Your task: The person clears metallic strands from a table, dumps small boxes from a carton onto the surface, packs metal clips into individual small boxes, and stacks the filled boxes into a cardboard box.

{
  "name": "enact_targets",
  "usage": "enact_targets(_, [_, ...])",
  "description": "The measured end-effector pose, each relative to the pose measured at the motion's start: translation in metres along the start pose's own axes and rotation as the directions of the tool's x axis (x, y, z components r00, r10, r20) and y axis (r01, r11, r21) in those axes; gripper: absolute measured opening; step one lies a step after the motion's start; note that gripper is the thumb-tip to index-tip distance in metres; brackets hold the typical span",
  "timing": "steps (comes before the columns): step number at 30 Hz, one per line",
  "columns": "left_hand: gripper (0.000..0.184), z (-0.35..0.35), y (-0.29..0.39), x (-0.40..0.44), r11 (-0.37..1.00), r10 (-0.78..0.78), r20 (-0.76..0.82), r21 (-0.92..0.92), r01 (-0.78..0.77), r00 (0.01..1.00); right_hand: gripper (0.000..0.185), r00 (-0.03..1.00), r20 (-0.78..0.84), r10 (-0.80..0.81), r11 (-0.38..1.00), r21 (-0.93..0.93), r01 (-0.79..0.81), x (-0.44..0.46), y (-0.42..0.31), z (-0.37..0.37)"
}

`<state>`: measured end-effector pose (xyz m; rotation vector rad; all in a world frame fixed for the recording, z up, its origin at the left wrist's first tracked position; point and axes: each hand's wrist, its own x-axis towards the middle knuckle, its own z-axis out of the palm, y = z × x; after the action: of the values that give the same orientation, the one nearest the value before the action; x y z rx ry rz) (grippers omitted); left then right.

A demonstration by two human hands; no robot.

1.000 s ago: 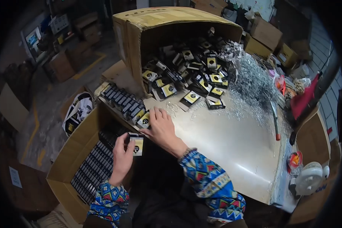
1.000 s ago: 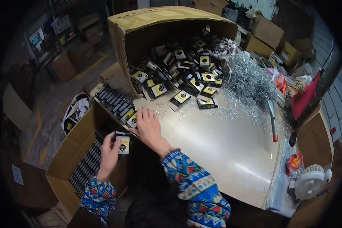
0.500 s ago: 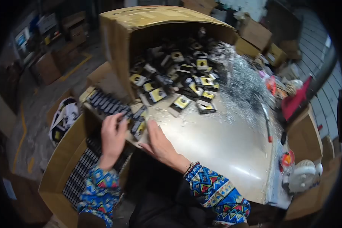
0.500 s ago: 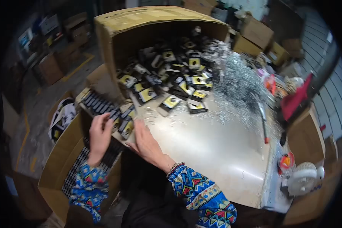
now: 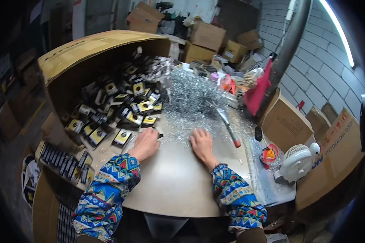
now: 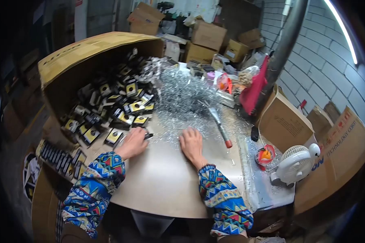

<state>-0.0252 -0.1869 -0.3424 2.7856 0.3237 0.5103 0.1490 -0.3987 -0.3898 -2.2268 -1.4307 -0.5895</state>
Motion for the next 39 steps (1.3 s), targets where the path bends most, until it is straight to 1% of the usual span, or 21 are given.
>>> enact_targets(1, [0.032, 0.011, 0.0, 0.014, 0.99, -0.056, 0.02, 0.129, 0.053, 0.998, 0.042, 0.957, 0.034, 0.289, 0.949, -0.139, -0.282, 0.005, 0.015, 0.0])
enact_targets(2, [0.033, 0.022, -0.003, 0.025, 0.96, -0.119, 0.034, 0.259, 0.107, 0.992, 0.046, 0.83, 0.034, 0.557, 0.804, -0.272, -0.528, 0.005, 0.027, 0.003])
enact_targets(3, [0.034, 0.03, -0.012, 0.032, 0.948, -0.117, 0.004, 0.299, 0.11, 0.993, 0.046, 0.823, 0.03, 0.568, 0.797, -0.269, -0.541, 0.003, 0.031, 0.003])
enact_targets(5, [0.035, 0.031, -0.019, 0.039, 0.934, -0.113, -0.011, 0.341, 0.109, 0.994, 0.049, 0.853, 0.174, 0.492, 0.866, -0.202, -0.458, -0.007, 0.027, 0.002])
enact_targets(7, [0.034, 0.011, -0.016, 0.04, 0.958, -0.242, 0.153, 0.197, 0.21, 0.958, 0.053, 0.864, 0.322, 0.387, 0.922, -0.117, -0.369, -0.023, 0.01, -0.003])
enact_targets(9, [0.036, -0.004, -0.011, 0.042, 0.955, -0.263, 0.231, 0.202, 0.218, 0.937, 0.056, 0.84, 0.458, 0.29, 0.952, -0.047, -0.303, -0.04, -0.027, -0.029])
enact_targets(12, [0.043, -0.028, -0.004, 0.042, 0.949, -0.302, 0.428, 0.217, 0.227, 0.852, 0.059, 0.894, 0.432, 0.121, 0.989, 0.028, -0.147, -0.073, -0.06, -0.039])
enact_targets(13, [0.043, -0.033, 0.0, 0.041, 0.948, -0.307, 0.434, 0.219, 0.231, 0.847, 0.059, 0.891, 0.438, 0.12, 0.988, 0.033, -0.149, -0.076, -0.064, -0.041])
enact_targets(17, [0.051, -0.053, 0.016, 0.023, 0.827, -0.191, 0.257, 0.561, 0.015, 0.947, 0.055, 0.891, 0.368, 0.267, 0.964, -0.105, -0.246, -0.091, -0.082, -0.054])
enact_targets(18, [0.051, -0.058, 0.021, 0.013, 0.83, -0.195, 0.264, 0.558, 0.015, 0.945, 0.055, 0.887, 0.376, 0.268, 0.964, -0.105, -0.246, -0.097, -0.087, -0.059])
enact_targets(22, [0.055, -0.086, 0.035, -0.035, 0.955, -0.246, 0.21, 0.219, 0.199, 0.946, 0.048, 0.947, 0.315, 0.066, 0.93, 0.325, -0.174, -0.116, -0.095, -0.069])
enact_targets(24, [0.045, -0.086, 0.036, -0.074, 0.98, -0.184, 0.081, -0.062, 0.189, 0.98, 0.047, 0.938, 0.343, 0.045, 0.887, 0.418, -0.196, -0.124, -0.098, -0.073])
enact_targets(25, [0.045, -0.092, 0.041, -0.092, 0.977, -0.196, 0.087, -0.064, 0.202, 0.977, 0.045, 0.931, 0.363, 0.023, 0.836, 0.503, -0.217, -0.126, -0.097, -0.074])
enact_targets(26, [0.041, -0.103, 0.048, -0.11, 0.794, -0.321, 0.252, -0.454, 0.404, 0.913, 0.044, 0.926, 0.378, -0.002, 0.777, 0.584, -0.237, -0.126, -0.097, -0.074])
enact_targets(27, [0.037, -0.109, 0.053, -0.127, 0.428, -0.346, 0.44, -0.711, 0.557, 0.828, 0.043, 0.922, 0.386, -0.026, 0.71, 0.656, -0.255, -0.124, -0.097, -0.074])
enact_targets(29, [0.033, -0.104, 0.053, -0.18, -0.078, -0.404, 0.535, -0.828, 0.555, 0.742, 0.043, 0.968, 0.235, 0.092, 0.795, 0.567, -0.214, -0.121, -0.096, -0.073])
enact_targets(30, [0.034, -0.097, 0.053, -0.205, -0.254, -0.409, 0.506, -0.863, 0.437, 0.76, 0.043, 0.967, 0.238, 0.088, 0.796, 0.567, -0.212, -0.117, -0.098, -0.071])
enact_targets(32, [0.034, -0.094, 0.053, -0.254, -0.474, -0.328, 0.581, -0.783, 0.403, 0.745, 0.044, 0.987, 0.138, 0.08, 0.992, 0.087, -0.093, -0.108, -0.108, -0.061])
enact_targets(35, [0.034, -0.082, 0.069, -0.312, -0.507, -0.442, 0.606, -0.777, 0.373, 0.661, 0.045, 0.986, 0.116, 0.12, 0.953, 0.266, -0.147, -0.106, -0.121, -0.048])
enact_targets(37, [0.037, -0.046, 0.056, -0.36, -0.476, -0.501, 0.651, -0.757, 0.447, 0.57, 0.046, 0.984, 0.079, 0.16, 0.886, 0.428, -0.178, -0.097, -0.131, -0.036])
enact_targets(39, [0.034, -0.009, 0.057, -0.385, -0.419, -0.493, 0.721, -0.687, 0.594, 0.486, 0.046, 0.985, 0.129, 0.118, 0.914, 0.374, -0.159, -0.096, -0.149, -0.033])
